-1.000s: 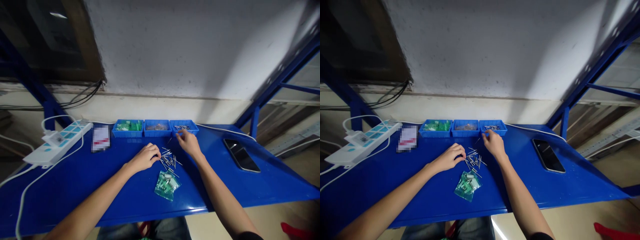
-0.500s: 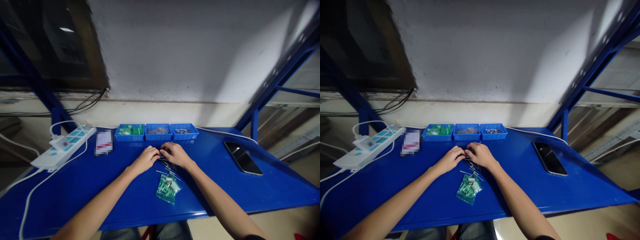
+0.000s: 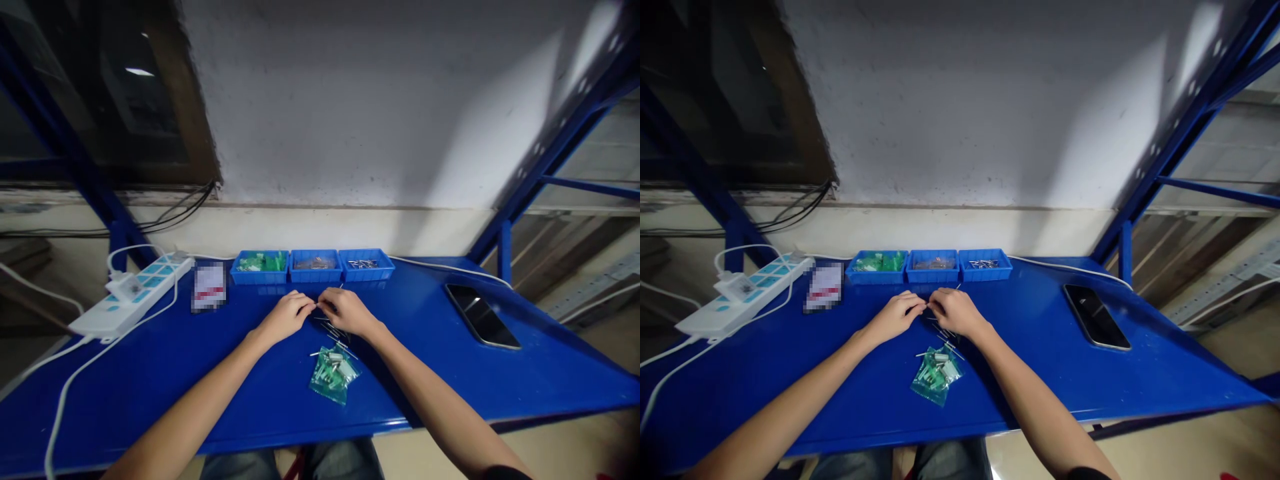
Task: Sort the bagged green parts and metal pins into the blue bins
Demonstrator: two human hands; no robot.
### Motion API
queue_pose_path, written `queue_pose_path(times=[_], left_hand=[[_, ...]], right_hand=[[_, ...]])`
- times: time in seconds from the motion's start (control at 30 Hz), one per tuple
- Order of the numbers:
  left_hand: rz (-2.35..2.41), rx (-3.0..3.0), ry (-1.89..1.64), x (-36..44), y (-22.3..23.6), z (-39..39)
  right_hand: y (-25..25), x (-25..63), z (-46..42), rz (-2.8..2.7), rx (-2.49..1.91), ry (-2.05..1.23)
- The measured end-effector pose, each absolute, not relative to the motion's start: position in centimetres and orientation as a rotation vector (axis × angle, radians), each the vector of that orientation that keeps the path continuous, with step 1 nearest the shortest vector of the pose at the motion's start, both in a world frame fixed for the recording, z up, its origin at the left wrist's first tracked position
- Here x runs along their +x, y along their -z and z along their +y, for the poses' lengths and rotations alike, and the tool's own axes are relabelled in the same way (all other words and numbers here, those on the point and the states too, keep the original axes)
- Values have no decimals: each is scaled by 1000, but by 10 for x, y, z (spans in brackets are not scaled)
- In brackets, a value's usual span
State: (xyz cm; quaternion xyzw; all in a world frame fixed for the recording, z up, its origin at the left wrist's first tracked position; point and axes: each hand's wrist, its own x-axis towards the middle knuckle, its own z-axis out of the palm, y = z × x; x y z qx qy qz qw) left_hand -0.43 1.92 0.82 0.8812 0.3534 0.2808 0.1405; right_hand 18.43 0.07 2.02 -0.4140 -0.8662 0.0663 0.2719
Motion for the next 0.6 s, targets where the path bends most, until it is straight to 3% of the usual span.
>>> queue_pose_path(times=[0.37,0.6], left_hand=[[884,2540,-944,-8,-15,11],[920,2506,-793,-4,-13,9]], right_hand=[[-25,182,-3,-2253,-1063,-411],[-24,183,-3,-2250,-1047,-423]])
